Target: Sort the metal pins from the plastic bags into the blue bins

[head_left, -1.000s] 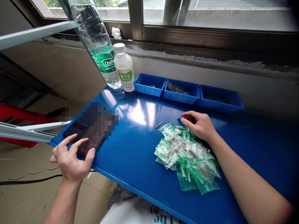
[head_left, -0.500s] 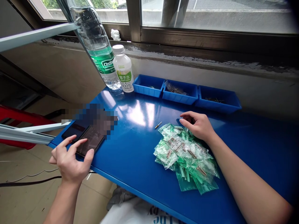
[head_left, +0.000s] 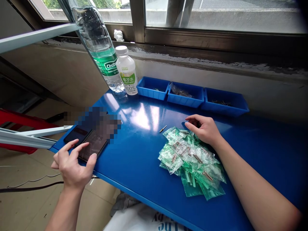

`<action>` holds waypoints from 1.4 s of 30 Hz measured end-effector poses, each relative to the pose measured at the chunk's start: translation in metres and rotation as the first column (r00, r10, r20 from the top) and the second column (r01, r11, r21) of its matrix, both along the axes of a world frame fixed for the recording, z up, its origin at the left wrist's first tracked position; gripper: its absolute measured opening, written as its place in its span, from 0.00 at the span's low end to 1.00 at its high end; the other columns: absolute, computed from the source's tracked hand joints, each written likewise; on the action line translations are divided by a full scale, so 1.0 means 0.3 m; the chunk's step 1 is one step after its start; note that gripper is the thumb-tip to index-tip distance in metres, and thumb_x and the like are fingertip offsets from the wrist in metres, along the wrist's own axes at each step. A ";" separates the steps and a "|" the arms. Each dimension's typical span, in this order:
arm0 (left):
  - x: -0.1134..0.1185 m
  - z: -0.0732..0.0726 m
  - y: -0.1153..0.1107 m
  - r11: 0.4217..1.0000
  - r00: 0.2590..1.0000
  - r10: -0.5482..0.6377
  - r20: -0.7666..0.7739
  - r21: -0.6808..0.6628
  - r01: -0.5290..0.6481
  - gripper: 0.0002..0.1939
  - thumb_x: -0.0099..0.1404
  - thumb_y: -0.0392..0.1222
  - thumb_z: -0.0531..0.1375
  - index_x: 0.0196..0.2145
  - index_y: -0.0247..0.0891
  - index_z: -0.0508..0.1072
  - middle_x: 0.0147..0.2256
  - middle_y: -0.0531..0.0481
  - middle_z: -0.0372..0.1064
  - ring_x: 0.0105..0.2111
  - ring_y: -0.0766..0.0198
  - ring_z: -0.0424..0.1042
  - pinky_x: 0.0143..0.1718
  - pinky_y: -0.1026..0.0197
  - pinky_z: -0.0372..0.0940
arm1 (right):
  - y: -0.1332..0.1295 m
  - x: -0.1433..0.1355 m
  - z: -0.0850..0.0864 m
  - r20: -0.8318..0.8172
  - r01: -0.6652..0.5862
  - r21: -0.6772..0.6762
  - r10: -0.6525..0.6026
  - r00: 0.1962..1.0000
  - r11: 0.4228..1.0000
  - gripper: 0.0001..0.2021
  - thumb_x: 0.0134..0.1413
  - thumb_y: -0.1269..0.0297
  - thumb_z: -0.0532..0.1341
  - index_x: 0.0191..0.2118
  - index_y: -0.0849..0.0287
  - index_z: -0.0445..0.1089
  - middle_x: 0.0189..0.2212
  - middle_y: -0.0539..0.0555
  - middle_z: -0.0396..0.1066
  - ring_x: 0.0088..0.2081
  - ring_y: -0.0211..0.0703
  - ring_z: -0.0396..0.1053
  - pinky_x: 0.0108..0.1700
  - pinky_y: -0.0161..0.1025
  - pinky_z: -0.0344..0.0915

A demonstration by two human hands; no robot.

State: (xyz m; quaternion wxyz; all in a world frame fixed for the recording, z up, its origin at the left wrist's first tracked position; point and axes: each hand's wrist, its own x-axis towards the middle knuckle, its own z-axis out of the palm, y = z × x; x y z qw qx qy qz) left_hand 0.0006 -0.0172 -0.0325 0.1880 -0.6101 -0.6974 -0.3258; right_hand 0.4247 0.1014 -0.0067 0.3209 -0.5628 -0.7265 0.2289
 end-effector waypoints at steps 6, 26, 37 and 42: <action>-0.007 0.003 -0.004 0.999 1.000 0.010 -0.008 -0.050 -0.010 0.19 0.56 0.51 0.58 0.41 0.38 0.73 0.52 0.38 0.65 0.52 0.38 0.63 0.50 0.39 0.54 | 0.002 0.000 -0.004 0.007 -0.004 0.000 0.004 1.000 1.000 0.14 0.52 0.54 0.61 0.37 0.60 0.74 0.24 0.53 0.71 0.24 0.39 0.65 0.26 0.37 0.60; 0.570 0.296 0.178 0.610 0.780 -0.625 0.022 -0.610 0.506 0.15 0.68 0.46 0.49 0.42 0.36 0.71 0.36 0.43 0.70 0.38 0.55 0.70 0.38 0.54 0.64 | 0.001 0.015 0.004 0.147 -0.286 0.008 0.282 0.948 0.958 0.18 0.47 0.47 0.65 0.40 0.53 0.78 0.37 0.56 0.72 0.38 0.48 0.70 0.38 0.41 0.65; 0.785 0.255 0.425 0.487 0.608 -0.794 -0.004 -0.603 0.631 0.14 0.66 0.45 0.51 0.38 0.35 0.71 0.36 0.43 0.68 0.36 0.56 0.69 0.33 0.57 0.63 | 0.019 0.029 -0.004 0.087 -0.309 -0.045 0.312 0.946 0.950 0.15 0.47 0.52 0.66 0.36 0.57 0.76 0.36 0.55 0.72 0.37 0.47 0.69 0.38 0.41 0.63; 0.794 0.178 0.463 0.469 0.546 -0.837 0.044 -0.459 0.755 0.16 0.67 0.48 0.50 0.37 0.35 0.72 0.35 0.44 0.68 0.36 0.57 0.69 0.36 0.57 0.62 | 0.018 0.031 -0.004 0.012 -0.282 -0.085 0.284 0.959 0.956 0.13 0.48 0.53 0.66 0.35 0.58 0.74 0.33 0.55 0.73 0.34 0.45 0.68 0.35 0.40 0.63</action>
